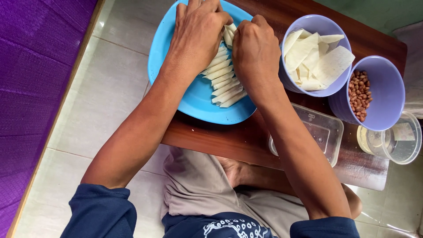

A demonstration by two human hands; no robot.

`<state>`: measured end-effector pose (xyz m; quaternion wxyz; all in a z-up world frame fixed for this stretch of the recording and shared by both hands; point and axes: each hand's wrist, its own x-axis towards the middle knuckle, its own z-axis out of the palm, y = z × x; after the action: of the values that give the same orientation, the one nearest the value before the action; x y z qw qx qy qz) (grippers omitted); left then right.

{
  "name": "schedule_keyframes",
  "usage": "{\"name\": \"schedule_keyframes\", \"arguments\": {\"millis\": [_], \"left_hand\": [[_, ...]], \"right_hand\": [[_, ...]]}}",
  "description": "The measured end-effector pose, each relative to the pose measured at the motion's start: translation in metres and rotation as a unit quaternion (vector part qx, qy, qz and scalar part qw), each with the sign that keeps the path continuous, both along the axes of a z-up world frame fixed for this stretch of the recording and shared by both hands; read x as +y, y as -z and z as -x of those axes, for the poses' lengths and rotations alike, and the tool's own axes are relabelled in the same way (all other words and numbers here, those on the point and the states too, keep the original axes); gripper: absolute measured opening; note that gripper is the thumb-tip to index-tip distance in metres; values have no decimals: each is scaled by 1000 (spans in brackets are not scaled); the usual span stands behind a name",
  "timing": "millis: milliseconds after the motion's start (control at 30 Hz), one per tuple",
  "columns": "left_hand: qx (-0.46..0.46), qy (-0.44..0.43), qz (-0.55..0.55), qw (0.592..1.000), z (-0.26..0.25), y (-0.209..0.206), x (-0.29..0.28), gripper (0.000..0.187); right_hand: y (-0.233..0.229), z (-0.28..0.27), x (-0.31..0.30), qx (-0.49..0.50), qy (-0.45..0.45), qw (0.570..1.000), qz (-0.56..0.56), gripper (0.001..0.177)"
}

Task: Manually wrapping individual peanuts in small square pieces of dough to prepare snacks.

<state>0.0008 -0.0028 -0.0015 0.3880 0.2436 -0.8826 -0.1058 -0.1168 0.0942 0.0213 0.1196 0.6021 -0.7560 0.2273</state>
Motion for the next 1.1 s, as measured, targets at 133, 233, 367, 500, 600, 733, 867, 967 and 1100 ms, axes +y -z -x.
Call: {"name": "schedule_keyframes", "arguments": {"millis": [133,233,367,500,600,733,867,967,1100], "left_hand": [[-1,1,5,1000,-3,-3,0,10],[7,0,4,1000,-6,-7,0,10],[14,11,8,1000,-8,-15,4,12],[7,42,27,999,-7,-31,18,16],[5,102,8,995,-1,-51,38,15],[21,169,9,985,31,-77,62,17],[110,298,-80,945,84,-89,63,15],[187,296,-115,930,100,-86,61,7],[183,277,-105,937,99,-81,63,16]], "right_hand": [[-28,-6,16,-6,-25,999,44,17],[-58,2,38,13,-87,992,88,8],[-86,25,78,54,-84,992,81,8],[-95,58,117,52,-35,997,45,12],[-97,85,145,6,3,999,43,12],[-89,96,151,-31,38,998,32,17],[-82,99,138,-46,-8,998,-34,25],[-56,112,116,-52,-89,991,-89,45],[-44,121,93,-58,-75,976,-196,55]]}}
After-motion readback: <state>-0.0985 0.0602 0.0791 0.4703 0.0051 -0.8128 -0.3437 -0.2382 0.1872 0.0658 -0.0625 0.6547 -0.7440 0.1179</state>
